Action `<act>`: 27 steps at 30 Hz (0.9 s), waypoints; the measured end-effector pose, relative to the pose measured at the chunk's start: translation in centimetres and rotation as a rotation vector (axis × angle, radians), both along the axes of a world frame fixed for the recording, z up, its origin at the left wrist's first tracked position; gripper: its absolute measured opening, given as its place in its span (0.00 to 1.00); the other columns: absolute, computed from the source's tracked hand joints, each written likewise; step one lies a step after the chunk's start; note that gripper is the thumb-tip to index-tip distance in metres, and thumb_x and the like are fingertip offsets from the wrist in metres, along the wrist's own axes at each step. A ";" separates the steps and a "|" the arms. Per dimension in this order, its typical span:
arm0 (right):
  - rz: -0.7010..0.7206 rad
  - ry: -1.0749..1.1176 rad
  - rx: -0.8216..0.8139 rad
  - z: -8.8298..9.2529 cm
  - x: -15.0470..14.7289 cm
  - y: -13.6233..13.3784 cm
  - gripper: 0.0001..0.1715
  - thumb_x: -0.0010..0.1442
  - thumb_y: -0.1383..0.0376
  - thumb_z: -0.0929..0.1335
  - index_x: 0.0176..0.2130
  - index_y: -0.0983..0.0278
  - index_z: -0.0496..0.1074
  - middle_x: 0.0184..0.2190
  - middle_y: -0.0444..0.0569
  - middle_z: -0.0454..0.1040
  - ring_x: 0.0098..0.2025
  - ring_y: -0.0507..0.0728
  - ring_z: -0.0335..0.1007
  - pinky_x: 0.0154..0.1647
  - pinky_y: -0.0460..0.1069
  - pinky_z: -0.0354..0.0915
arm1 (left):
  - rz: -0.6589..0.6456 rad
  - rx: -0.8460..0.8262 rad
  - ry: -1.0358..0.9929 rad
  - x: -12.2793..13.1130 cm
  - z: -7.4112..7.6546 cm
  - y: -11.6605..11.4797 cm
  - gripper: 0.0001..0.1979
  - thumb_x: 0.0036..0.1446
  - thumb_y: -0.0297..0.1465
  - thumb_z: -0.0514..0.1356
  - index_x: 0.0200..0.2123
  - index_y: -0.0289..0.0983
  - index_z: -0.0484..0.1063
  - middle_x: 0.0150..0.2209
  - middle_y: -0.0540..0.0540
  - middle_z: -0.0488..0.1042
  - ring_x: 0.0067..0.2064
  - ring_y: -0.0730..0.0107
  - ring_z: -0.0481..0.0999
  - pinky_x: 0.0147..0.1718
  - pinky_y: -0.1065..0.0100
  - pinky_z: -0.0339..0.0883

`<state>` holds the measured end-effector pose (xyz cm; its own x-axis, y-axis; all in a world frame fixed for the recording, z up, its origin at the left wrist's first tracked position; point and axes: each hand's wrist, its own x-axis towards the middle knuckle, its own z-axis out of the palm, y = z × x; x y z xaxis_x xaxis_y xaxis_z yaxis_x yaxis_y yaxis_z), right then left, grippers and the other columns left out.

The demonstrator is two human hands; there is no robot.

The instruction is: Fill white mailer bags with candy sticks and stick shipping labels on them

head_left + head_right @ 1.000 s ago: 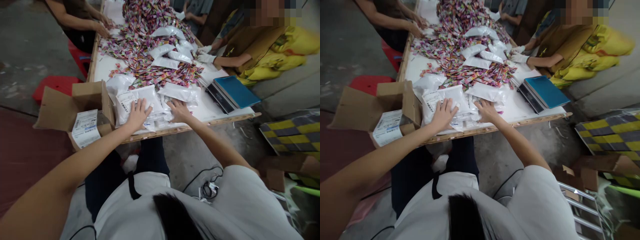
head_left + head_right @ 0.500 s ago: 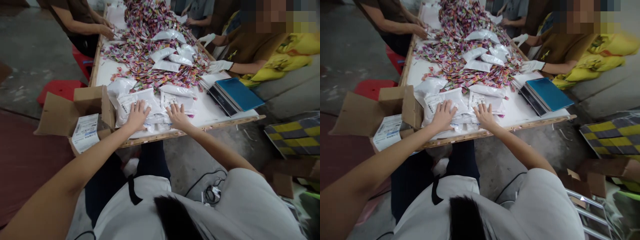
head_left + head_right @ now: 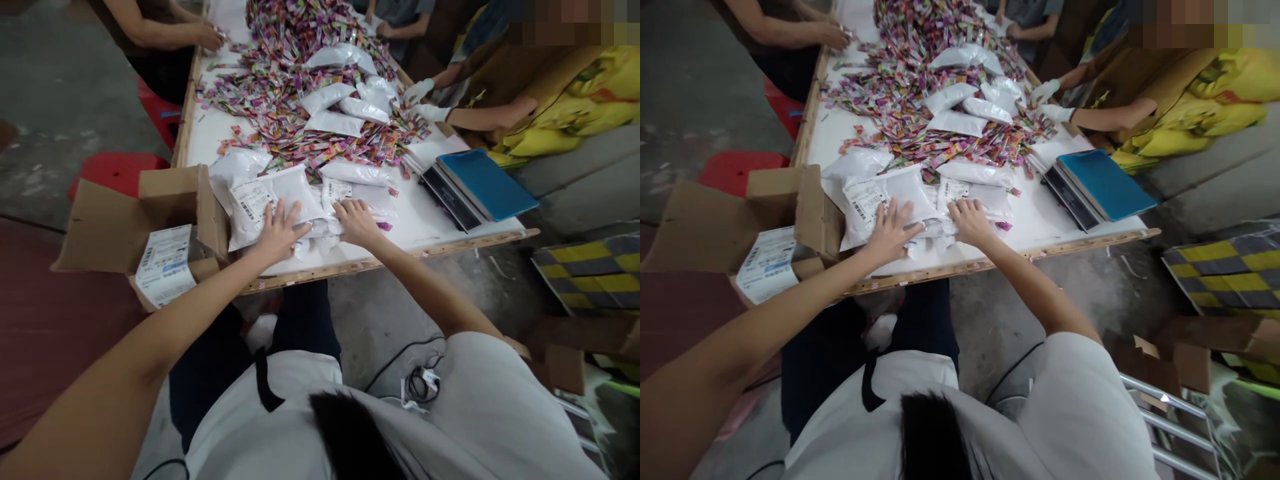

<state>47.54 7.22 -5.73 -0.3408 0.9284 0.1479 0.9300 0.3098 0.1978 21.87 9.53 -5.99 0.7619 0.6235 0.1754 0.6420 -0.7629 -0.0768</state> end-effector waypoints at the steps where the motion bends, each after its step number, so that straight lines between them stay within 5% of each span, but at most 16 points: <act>1: -0.005 0.011 -0.019 0.0 -0.1 0.1 0.37 0.53 0.59 0.70 0.58 0.73 0.61 0.51 0.66 0.67 0.51 0.71 0.59 0.52 0.58 0.52 | 0.003 0.004 -0.005 0.2 -0.3 -0.1 0.35 0.48 0.27 0.67 0.61 0.46 0.66 0.72 0.34 0.45 0.71 0.30 0.41 0.63 0.30 0.36; 7: -0.021 0.018 -0.124 0.5 -0.5 1.9 0.24 0.54 0.67 0.67 0.50 0.73 0.66 0.46 0.65 0.69 0.47 0.68 0.62 0.45 0.55 0.56 | 0.211 0.015 -0.056 2.9 0.1 0.6 0.23 0.56 0.30 0.61 0.56 0.45 0.70 0.71 0.35 0.51 0.69 0.31 0.49 0.61 0.30 0.46; 18: -0.102 0.037 -0.066 0.5 -1.8 2.2 0.24 0.52 0.72 0.66 0.50 0.73 0.66 0.49 0.65 0.68 0.49 0.68 0.62 0.44 0.55 0.59 | 0.270 0.004 -0.001 4.3 0.3 1.9 0.21 0.56 0.29 0.63 0.54 0.38 0.71 0.69 0.30 0.53 0.68 0.30 0.53 0.60 0.35 0.48; 22: -0.083 0.032 -0.125 1.2 -2.1 3.3 0.23 0.53 0.73 0.64 0.49 0.73 0.69 0.46 0.65 0.71 0.47 0.66 0.66 0.42 0.54 0.62 | 0.283 -0.023 0.090 5.0 1.8 3.0 0.19 0.58 0.27 0.60 0.53 0.36 0.72 0.65 0.29 0.60 0.63 0.35 0.64 0.54 0.44 0.62; 27: -0.035 0.062 -0.152 4.2 -1.5 3.9 0.21 0.51 0.71 0.65 0.47 0.70 0.73 0.43 0.61 0.75 0.44 0.65 0.71 0.39 0.52 0.62 | 0.233 -0.059 0.126 4.8 5.0 4.2 0.20 0.60 0.21 0.50 0.51 0.37 0.73 0.52 0.35 0.74 0.48 0.52 0.78 0.41 0.59 0.70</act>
<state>46.07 11.09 -1.52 -0.3028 0.9527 0.0242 0.9496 0.2994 0.0929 26.62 13.78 -1.00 0.6099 0.7911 0.0465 0.7891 -0.6009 -0.1272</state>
